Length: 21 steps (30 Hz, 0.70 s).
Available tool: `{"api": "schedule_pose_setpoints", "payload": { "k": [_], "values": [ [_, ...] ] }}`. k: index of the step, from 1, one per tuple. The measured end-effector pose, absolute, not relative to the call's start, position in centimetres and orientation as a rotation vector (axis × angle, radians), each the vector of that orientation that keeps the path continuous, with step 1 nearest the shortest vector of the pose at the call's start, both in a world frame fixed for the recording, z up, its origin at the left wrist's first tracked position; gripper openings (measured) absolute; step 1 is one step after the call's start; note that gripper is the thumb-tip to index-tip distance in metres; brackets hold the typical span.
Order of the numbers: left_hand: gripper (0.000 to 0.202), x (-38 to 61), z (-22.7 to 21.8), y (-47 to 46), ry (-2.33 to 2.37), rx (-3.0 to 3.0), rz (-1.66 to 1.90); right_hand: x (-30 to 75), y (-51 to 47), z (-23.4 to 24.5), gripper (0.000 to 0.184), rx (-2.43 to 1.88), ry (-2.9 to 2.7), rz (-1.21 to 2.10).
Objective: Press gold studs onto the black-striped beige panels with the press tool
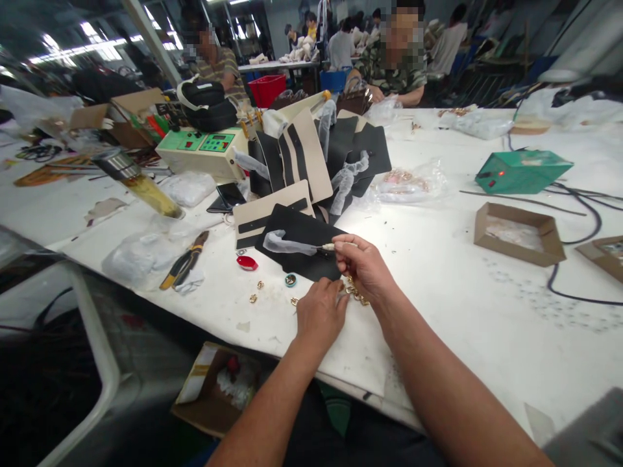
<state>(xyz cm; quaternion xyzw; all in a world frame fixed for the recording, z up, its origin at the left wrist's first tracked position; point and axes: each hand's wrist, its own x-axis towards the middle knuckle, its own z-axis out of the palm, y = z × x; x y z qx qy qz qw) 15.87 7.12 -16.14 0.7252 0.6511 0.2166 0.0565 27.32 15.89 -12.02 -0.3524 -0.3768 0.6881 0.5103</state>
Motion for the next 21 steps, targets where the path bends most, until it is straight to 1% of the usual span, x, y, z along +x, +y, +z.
{"api": "schedule_pose_setpoints", "payload": {
  "k": [4, 8, 10, 14, 18, 21],
  "values": [
    [0.015, 16.4, -16.3, 8.2, 2.016, 2.170, 0.607, 27.1, 15.8, -12.3, 0.033, -0.825, -0.902, 1.674],
    [0.017, 16.3, -16.2, 8.1, 2.009, 2.141, 0.663, 27.1, 15.7, -12.3, 0.032, -0.814, -0.918, 1.683],
    [0.020, 15.4, -16.1, 7.1, 1.972, 2.056, 0.829, 27.0, 15.5, -12.4, 0.033, -0.824, -0.951, 1.677],
    [0.018, 11.5, -16.2, 4.1, 1.883, 1.616, 1.335, 25.8, 14.5, -12.8, 0.037, -0.826, -1.046, 1.699],
    [0.020, 7.3, -16.6, 1.9, 2.022, 1.291, 1.445, 23.7, 12.3, -13.3, 0.040, -0.836, -1.248, 1.691],
    [0.019, 5.9, -17.0, 1.2, 2.058, 1.282, 1.471, 22.5, 10.7, -13.4, 0.037, -0.861, -1.421, 1.588]
  ]
}}
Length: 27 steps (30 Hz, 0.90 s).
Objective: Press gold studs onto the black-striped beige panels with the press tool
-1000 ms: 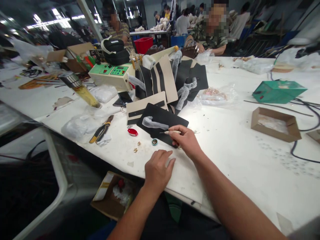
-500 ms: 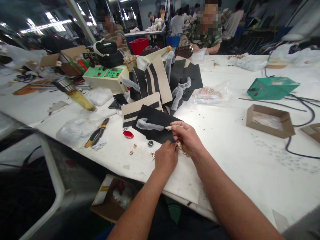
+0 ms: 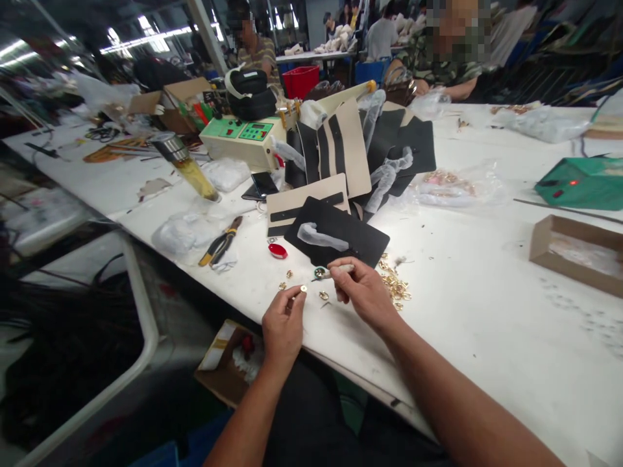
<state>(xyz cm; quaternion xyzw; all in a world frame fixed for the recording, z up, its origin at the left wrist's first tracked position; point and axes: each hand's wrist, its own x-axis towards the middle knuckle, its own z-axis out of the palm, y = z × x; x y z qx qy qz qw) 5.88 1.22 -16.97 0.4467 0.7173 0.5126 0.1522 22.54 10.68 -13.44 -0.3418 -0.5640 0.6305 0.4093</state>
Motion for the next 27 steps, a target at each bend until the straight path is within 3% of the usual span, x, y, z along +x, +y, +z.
{"api": "schedule_pose_setpoints", "payload": {
  "k": [27],
  "values": [
    [0.015, 6.06, -17.23, 1.29, 2.032, 1.468, 1.467, 21.82, 9.71, -13.49, 0.027, -0.911, -1.681, 1.437]
  ]
}}
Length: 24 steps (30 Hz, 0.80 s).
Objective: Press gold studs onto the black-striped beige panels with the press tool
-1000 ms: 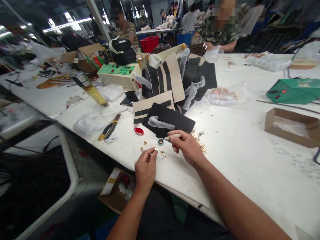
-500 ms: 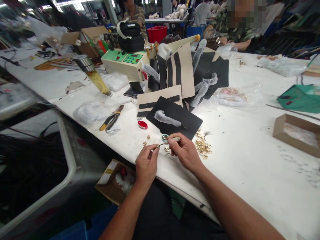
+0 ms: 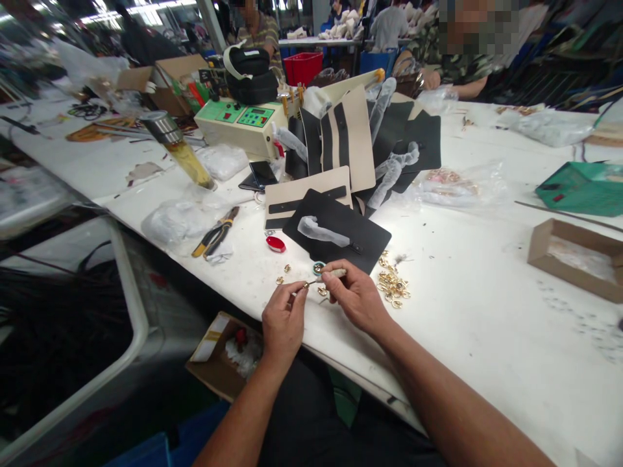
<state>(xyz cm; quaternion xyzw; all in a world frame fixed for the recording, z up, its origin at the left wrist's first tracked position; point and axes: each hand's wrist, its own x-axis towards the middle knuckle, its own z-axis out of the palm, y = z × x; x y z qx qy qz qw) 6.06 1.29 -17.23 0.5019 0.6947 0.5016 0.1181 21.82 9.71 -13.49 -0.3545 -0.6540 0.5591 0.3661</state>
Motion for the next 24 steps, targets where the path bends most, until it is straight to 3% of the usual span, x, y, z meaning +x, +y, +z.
{"api": "schedule_pose_setpoints", "payload": {
  "k": [5, 11, 19, 24],
  "values": [
    [0.015, 6.1, -17.2, 1.4, 2.038, 1.460, 1.484, 22.2, 9.8, -13.0, 0.019, -0.933, -1.714, 1.458],
    [0.015, 5.7, -17.0, 1.3, 2.123, 1.522, 1.391, 22.7, 11.0, -13.6, 0.027, -1.059, -1.559, 1.366],
    [0.021, 4.9, -17.2, 1.0, 2.312, 1.760, 1.091, 22.5, 12.1, -15.8, 0.021, -1.135, -2.035, 0.997],
    [0.021, 5.3, -17.0, 0.4, 2.279, 1.803, 1.138, 22.5, 12.1, -15.9, 0.021, -1.199, -2.104, 0.937]
  ]
}}
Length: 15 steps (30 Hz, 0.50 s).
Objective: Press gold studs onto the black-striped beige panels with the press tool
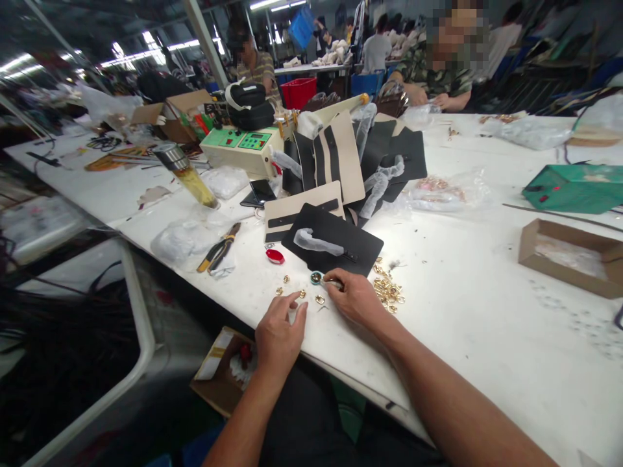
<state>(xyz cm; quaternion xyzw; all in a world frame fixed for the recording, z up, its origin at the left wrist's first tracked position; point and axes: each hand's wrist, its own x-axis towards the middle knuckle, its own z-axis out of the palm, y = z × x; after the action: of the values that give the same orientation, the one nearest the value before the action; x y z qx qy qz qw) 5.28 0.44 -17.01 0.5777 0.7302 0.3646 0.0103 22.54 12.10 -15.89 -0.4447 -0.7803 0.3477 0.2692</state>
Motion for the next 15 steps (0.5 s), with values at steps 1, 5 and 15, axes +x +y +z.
{"api": "schedule_pose_setpoints", "payload": {
  "k": [1, 5, 15],
  "values": [
    [0.019, 5.4, -17.0, 0.3, 2.261, 1.820, 1.169, 22.6, 12.1, -15.8, 0.021, -1.190, -2.095, 0.945],
    [0.017, 6.3, -16.5, -0.4, 2.173, 1.898, 1.291, 22.6, 12.1, -15.7, 0.022, -1.167, -2.070, 0.957],
    [0.018, 11.5, -15.5, 0.7, 1.879, 2.069, 1.101, 25.0, 14.0, -13.5, 0.023, -1.074, -1.544, 1.384]
  ]
}}
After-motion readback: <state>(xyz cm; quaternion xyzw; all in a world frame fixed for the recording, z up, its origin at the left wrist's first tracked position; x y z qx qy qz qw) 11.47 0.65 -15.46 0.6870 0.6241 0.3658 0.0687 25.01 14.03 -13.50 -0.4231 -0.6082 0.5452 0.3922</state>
